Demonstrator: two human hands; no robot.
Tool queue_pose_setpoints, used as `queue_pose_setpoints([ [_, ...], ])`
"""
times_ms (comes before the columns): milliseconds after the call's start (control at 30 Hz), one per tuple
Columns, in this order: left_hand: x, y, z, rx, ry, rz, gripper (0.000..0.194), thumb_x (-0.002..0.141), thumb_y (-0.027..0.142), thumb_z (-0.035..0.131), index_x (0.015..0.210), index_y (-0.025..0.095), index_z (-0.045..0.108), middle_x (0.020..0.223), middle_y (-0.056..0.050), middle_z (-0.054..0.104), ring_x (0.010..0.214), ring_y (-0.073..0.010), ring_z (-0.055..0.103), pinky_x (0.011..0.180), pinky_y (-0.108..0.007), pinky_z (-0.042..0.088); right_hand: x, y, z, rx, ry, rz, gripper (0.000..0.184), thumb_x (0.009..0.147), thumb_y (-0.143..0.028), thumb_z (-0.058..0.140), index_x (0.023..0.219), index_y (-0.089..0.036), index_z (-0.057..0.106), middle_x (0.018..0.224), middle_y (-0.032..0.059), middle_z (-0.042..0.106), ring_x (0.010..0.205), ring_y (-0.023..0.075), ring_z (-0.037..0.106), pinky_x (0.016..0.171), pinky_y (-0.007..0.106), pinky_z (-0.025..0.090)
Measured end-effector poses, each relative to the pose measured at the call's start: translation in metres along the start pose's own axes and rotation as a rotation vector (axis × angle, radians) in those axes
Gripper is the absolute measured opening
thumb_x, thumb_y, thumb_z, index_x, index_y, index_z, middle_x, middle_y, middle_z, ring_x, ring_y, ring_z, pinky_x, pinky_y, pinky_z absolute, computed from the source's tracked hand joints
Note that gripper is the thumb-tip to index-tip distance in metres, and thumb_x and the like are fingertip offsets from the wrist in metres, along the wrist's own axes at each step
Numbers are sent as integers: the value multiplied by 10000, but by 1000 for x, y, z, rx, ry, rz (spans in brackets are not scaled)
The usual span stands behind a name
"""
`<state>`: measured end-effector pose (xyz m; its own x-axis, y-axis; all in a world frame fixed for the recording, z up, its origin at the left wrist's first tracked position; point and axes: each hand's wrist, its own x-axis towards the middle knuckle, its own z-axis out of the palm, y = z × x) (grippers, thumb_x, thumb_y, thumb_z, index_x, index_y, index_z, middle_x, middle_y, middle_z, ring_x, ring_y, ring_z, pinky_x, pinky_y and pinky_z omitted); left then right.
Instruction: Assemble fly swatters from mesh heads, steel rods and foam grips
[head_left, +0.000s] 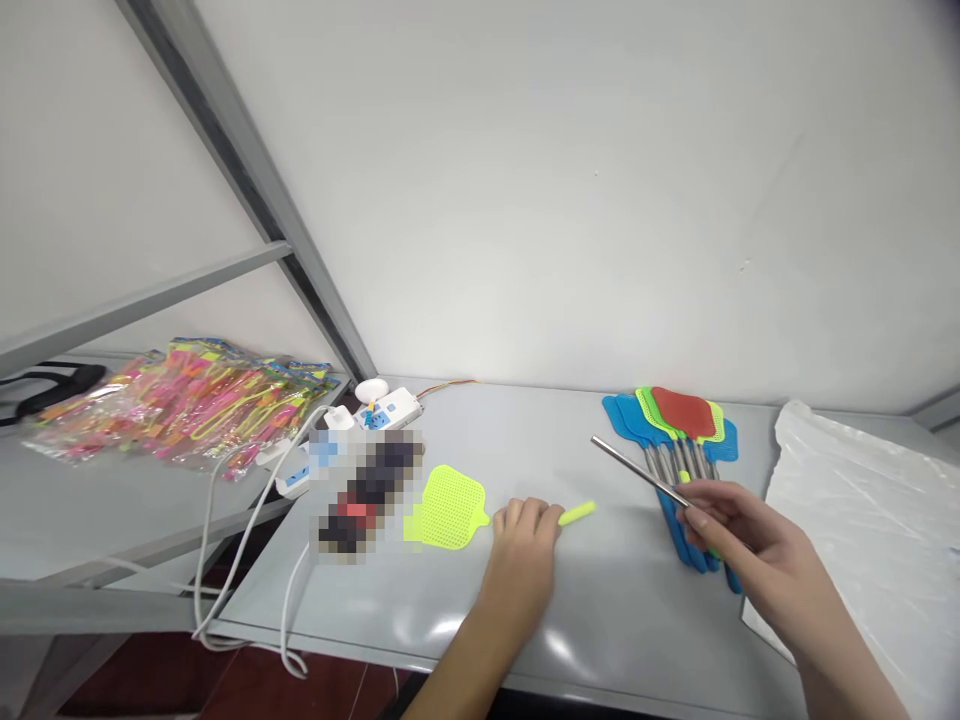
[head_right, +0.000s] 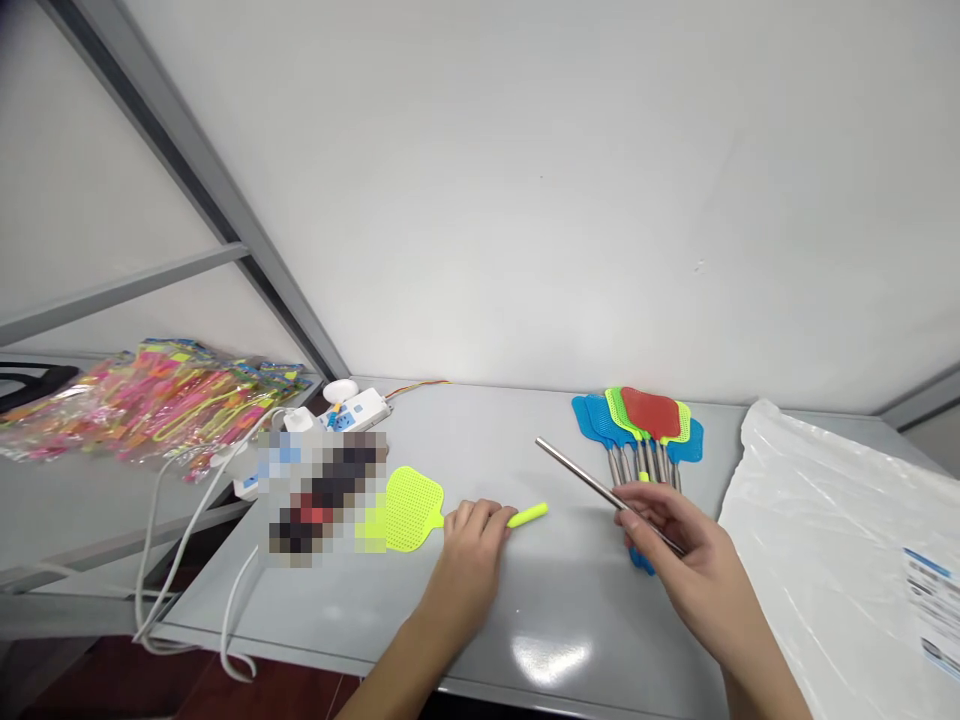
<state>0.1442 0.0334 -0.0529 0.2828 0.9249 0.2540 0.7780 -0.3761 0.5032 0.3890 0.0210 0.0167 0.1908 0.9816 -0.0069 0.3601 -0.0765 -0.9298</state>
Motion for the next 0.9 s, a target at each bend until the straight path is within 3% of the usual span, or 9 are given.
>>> queue_pose_setpoints([
  [133, -4, -5, -9, -493, 126, -174, 252, 1016, 269, 273, 949, 203, 507, 815, -16, 538, 755, -172, 509, 688, -286, 394, -11, 17, -6, 56, -23, -6, 369, 697, -472, 753, 956, -210, 725, 747, 79, 699, 602, 202, 619, 541, 302, 550],
  [200, -6, -10, -11, -575, 189, -252, 303, 1022, 357, 240, 838, 212, 431, 703, 24, 449, 649, -148, 454, 614, -256, 358, -11, 21, -7, 80, -39, 10, 347, 651, -448, 793, 889, -200, 742, 676, 81, 687, 545, 206, 600, 487, 315, 533],
  [367, -7, -16, -10, -564, 181, -237, 370, 994, 468, 280, 719, 224, 323, 616, 62, 297, 541, -116, 319, 530, -242, 257, -5, 17, 4, 343, 37, 60, 263, 678, -413, 793, 791, -187, 719, 547, 47, 614, 506, 198, 580, 448, 309, 491],
  [467, -6, -14, -9, -528, 150, -216, 385, 981, 468, 318, 686, 223, 285, 607, 61, 292, 539, -112, 301, 532, -253, 218, 1, 2, 19, 581, 189, 34, 211, 783, -410, 713, 786, -204, 668, 628, 10, 592, 499, 138, 542, 434, 265, 457],
  [567, -4, -12, -9, -489, 112, -187, 400, 971, 463, 345, 663, 218, 275, 608, 53, 310, 550, -116, 314, 541, -261, 209, 10, -14, 33, 673, 274, -33, 217, 843, -405, 655, 769, -204, 627, 664, -15, 555, 497, 110, 529, 442, 247, 445],
  [767, -2, -12, -8, -427, 65, -144, 402, 970, 456, 345, 652, 213, 308, 611, 44, 327, 558, -126, 338, 550, -269, 212, 27, -25, 50, 667, 149, -143, 232, 918, -416, 559, 820, -209, 598, 671, -22, 532, 519, 119, 558, 484, 270, 460],
  [900, -2, -13, -6, -391, 55, -136, 397, 970, 454, 348, 655, 214, 325, 613, 40, 345, 564, -131, 360, 555, -272, 221, 32, -26, 54, 656, 161, -159, 235, 924, -423, 547, 827, -214, 589, 708, -22, 521, 542, 116, 553, 481, 268, 464],
])
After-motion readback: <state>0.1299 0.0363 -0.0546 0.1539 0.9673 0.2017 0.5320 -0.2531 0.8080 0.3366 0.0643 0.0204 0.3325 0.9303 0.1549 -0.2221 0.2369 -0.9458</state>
